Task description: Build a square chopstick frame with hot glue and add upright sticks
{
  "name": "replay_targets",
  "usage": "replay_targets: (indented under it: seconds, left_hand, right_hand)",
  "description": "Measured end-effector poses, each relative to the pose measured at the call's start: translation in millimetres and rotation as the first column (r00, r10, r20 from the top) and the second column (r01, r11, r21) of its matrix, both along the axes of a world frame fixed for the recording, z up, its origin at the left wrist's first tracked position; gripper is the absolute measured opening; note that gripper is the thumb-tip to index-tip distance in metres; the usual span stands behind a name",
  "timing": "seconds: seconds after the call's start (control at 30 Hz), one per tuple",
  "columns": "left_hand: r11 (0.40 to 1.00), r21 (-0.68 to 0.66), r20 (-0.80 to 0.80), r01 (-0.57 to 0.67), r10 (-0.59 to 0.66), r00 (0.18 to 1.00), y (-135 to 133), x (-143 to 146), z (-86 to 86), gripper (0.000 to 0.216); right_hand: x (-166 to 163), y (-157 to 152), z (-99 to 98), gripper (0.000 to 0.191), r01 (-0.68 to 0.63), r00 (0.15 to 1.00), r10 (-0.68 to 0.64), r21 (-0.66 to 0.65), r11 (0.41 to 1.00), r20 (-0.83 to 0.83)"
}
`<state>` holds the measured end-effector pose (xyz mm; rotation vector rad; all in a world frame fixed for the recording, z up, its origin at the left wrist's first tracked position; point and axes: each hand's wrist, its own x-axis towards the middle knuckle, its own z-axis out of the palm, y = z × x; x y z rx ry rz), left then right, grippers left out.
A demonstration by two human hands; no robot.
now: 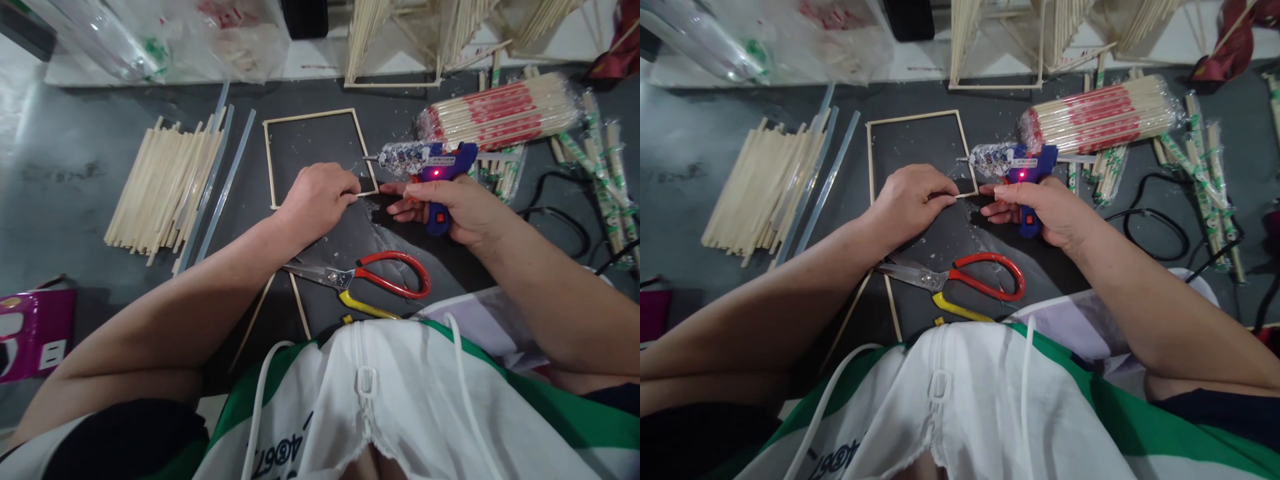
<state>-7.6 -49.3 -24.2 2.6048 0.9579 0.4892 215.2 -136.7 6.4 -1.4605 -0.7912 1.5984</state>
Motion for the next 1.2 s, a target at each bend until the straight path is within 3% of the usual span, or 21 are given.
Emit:
replay_targets:
  seconds: [0.4, 1.2]
  left_hand:
    - [0.999, 0.035, 0.019, 0.016, -0.016, 1.0, -2.2, -0.5, -2.9, 0.018]
    - [0.987, 0.135, -0.041, 0.089, -0.084, 0.996, -1.3, -1.5, -7.3, 0.032]
  right_hand:
    - [-0.6, 0.4, -4.3, 0.01, 0.028, 0.996, -0.027, 0.012, 1.0, -0.079]
    - [-0.9, -0.7, -1.9, 0.01, 0.009, 1.0, -0.009, -0.001, 1.0, -0.028]
